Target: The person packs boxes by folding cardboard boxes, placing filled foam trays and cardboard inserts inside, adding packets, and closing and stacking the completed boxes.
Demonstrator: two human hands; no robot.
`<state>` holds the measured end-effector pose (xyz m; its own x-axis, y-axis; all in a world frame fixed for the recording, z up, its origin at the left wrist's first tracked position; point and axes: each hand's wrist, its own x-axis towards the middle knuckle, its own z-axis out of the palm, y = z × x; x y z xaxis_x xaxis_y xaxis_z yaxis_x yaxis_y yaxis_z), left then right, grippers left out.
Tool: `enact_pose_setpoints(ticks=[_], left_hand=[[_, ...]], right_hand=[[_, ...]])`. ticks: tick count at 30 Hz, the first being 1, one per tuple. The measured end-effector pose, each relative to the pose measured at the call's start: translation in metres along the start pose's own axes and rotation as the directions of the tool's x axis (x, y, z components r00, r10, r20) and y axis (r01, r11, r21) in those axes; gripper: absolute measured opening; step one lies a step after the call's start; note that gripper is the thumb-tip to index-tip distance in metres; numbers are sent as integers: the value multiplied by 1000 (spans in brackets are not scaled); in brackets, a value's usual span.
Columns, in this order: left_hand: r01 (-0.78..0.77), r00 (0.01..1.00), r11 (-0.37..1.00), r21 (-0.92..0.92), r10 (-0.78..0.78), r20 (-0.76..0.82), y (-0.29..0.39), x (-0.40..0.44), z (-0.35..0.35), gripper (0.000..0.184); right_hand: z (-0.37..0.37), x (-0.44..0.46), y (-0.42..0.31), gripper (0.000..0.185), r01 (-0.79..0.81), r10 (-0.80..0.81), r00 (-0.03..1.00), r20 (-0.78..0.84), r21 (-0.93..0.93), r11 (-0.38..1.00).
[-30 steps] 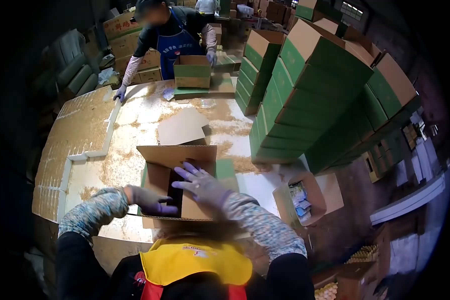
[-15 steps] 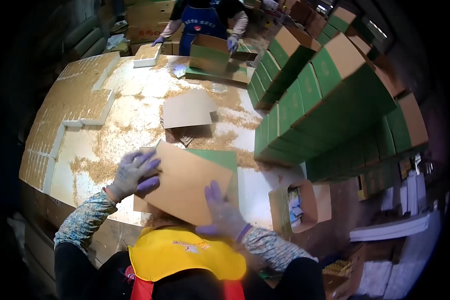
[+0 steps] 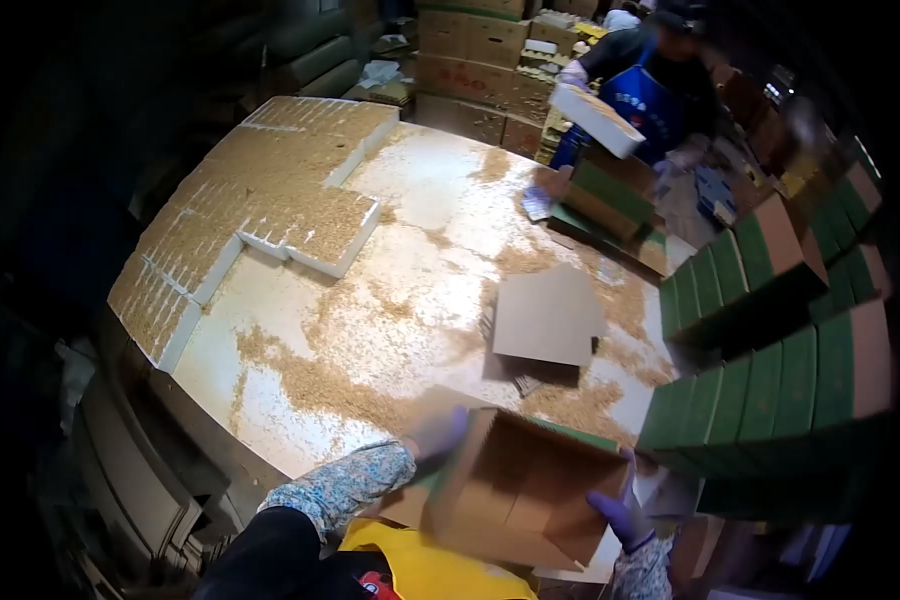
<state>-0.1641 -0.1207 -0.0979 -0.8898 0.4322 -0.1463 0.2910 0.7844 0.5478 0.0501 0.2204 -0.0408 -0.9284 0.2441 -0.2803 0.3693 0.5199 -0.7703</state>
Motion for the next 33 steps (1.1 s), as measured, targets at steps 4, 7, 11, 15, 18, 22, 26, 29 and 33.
enact_pose_setpoints(ticks=[4, 7, 11, 15, 18, 22, 26, 29, 33], left_hand=[[208, 833, 829, -519, -428, -351, -156, 109, -35, 51], [198, 613, 213, -957, -789, -49, -360, 217, -64, 50], [394, 614, -17, -919, -739, 276, -425, 258, -62, 53], [395, 617, -306, -866, -610, 497, -459, 211, -23, 43], [218, 665, -659, -720, -439, 604, -365, 84, -34, 45], [323, 764, -563, -761, -319, 561, -316, -51, -11, 59], [286, 870, -453, -844, -246, 427, -250, -116, -15, 71], [265, 924, -355, -897, -173, 342, -186, -149, -64, 74], [328, 939, -37, -944, -97, 330, -110, -168, -174, 71]], right_hand=[[-5, 9, 60, 73, -110, 117, 990, -82, 89, 990], [11, 7, -3, 74, -195, 202, 975, -88, 88, 977], [28, 22, -50, 75, -268, 278, 957, -87, 113, 957], [21, 16, -39, 76, -252, 261, 961, -94, 94, 963], [18, 18, -16, 74, -105, 113, 987, -117, 74, 992], [24, 16, -26, 67, -39, 43, 993, -114, 36, 999], [36, 23, -27, 61, 84, -75, 977, -198, 34, 996], [42, 33, 1, 60, 160, -131, 956, -264, 93, 983], [38, 32, -10, 55, 22, -15, 971, -240, 24, 999]])
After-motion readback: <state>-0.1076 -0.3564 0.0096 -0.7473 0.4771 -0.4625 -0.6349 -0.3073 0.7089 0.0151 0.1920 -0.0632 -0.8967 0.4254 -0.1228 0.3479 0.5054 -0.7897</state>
